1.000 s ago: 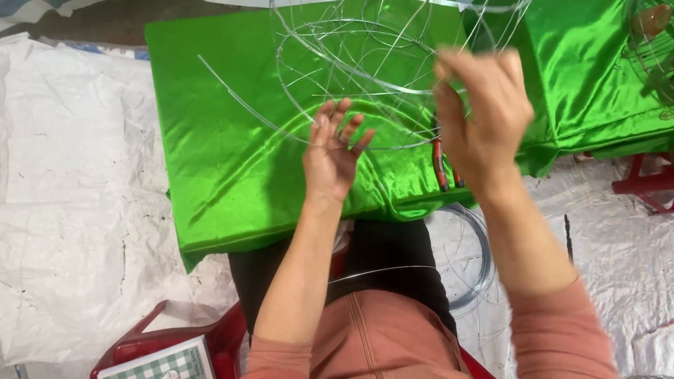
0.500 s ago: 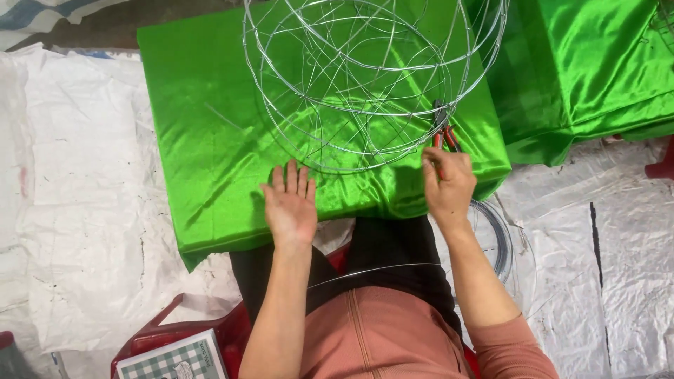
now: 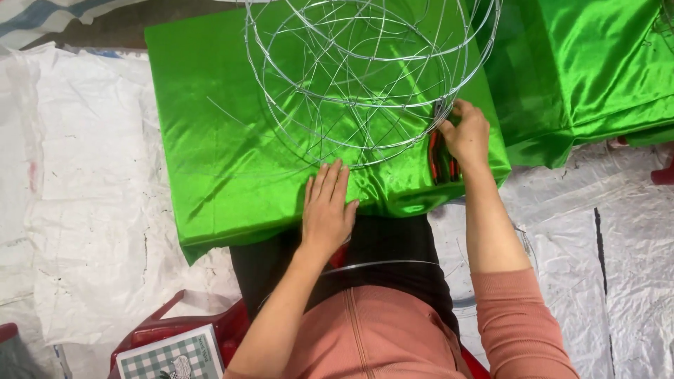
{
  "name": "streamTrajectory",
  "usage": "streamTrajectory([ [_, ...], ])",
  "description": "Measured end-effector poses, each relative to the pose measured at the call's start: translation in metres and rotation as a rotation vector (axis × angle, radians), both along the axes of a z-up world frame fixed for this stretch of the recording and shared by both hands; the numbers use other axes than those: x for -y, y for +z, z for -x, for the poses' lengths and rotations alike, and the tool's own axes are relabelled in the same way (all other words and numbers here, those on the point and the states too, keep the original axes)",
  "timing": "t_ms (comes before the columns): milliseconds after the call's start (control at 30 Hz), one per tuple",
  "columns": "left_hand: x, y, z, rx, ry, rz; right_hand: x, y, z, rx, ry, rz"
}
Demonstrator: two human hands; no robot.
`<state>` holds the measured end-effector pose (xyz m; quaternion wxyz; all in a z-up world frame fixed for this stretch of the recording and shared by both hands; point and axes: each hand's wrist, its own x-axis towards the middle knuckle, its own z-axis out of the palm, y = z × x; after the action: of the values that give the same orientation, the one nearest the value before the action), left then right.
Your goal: Shaping and assembling a wire cage base by cutting and twisting metal wires.
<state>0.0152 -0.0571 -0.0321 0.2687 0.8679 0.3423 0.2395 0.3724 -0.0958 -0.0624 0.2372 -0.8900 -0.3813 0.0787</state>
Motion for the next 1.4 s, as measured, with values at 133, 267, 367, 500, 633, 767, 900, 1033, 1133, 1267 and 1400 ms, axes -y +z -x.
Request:
streamTrajectory([
  [133,-0.015,-0.016,-0.005,-0.343,-0.067,-0.012,0.018,0.014,0.02,-0.044,0.053,0.04],
  [267,-0.014,-0.019,-0.008,-0.309,-0.056,-0.043,0.028,0.01,0.006,-0.074,0.018,0.076],
  [367,-0.012,-0.025,-0.008,-0.21,-0.029,-0.124,0.025,0.017,0.008,-0.088,0.041,0.07],
  [500,-0.015,-0.036,-0.001,0.11,0.081,-0.082,0.023,0.033,0.02,-0.16,-0.091,0.023],
  [633,-0.025,-0.035,0.014,0.194,0.149,-0.121,0.046,0.004,0.004,-0.301,-0.274,-0.065],
  [767,-0.036,-0.043,0.003,0.076,0.043,-0.333,0.083,-0.016,-0.013,-0.762,-0.266,-0.399],
  [900,-0.032,-0.043,-0.006,-0.1,0.002,-0.4,0.111,-0.003,0.004,-1.008,-0.211,-0.599],
  [1033,-0.032,-0.043,-0.007,-0.122,0.021,-0.379,0.109,0.043,0.07,-0.909,-0.031,-0.866],
  [1133,-0.032,-0.039,-0.008,-0.145,0.025,-0.371,0.091,0.061,0.119,-0.726,0.173,-0.819],
  [1267,-0.031,-0.043,-0.009,-0.138,0.035,-0.343,0.053,0.06,0.138,-0.495,0.376,-0.789],
  [1400,-0.03,-0.041,-0.007,-0.13,0.019,-0.286,0.038,0.059,0.149,-0.235,0.478,-0.749],
])
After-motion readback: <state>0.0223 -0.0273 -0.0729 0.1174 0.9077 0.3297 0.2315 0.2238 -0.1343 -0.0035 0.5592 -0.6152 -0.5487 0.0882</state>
